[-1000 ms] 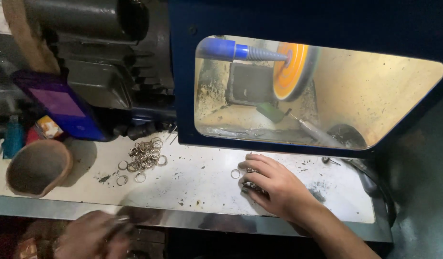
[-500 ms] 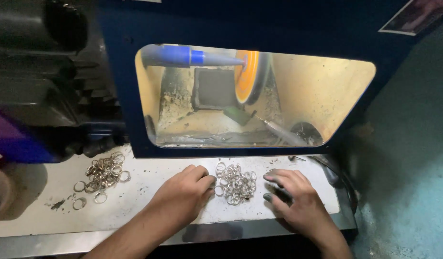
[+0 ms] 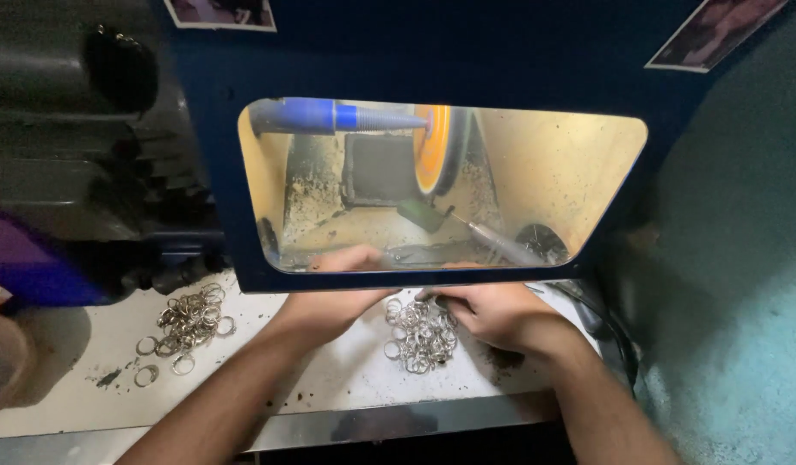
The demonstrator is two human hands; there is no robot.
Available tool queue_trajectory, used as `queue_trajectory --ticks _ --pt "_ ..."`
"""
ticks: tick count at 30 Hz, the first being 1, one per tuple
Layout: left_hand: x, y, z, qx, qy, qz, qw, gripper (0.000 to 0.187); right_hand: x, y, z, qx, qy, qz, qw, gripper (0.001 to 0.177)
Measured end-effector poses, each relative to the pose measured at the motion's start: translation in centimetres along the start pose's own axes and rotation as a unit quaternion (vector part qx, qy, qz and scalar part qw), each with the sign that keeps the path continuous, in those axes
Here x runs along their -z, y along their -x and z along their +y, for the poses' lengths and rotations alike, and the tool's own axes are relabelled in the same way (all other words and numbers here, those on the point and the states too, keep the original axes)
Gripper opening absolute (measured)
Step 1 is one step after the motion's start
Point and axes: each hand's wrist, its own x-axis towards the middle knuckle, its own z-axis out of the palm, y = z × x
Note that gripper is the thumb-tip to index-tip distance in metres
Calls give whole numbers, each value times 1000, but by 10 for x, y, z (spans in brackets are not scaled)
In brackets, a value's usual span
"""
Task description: The person repeatedly presses small metal rings against a rotating buffing wheel inside a blue bench grinder to polish them. They handle the rings one at a time, occasionally pausing to pick up more from a pile on the table and continue the process.
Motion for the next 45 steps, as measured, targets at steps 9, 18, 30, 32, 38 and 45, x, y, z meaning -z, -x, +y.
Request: queue_trajectory --ticks 9,18,30,32,38,45 --pt "-28 -91 2 46 68 51 995 34 16 -57 21 -142 -192 150 959 49" --pt "-3 -87 2 79 213 25 974 32 14 -73 17 -184 -327 137 917 35" --pt "-11 -88 11 56 226 43 972 32 -25 -95 55 -194 -573 201 771 34" --pt "-17 -88 9 15 213 75 974 23 -22 -94 41 -200 -616 223 729 23" --pt "-27 -95 -1 -16 231 106 967 14 -36 -107 43 -169 -673 246 677 13" --pt "-19 -90 -3 -48 211 106 970 15 -34 -104 28 -173 -599 262 737 25"
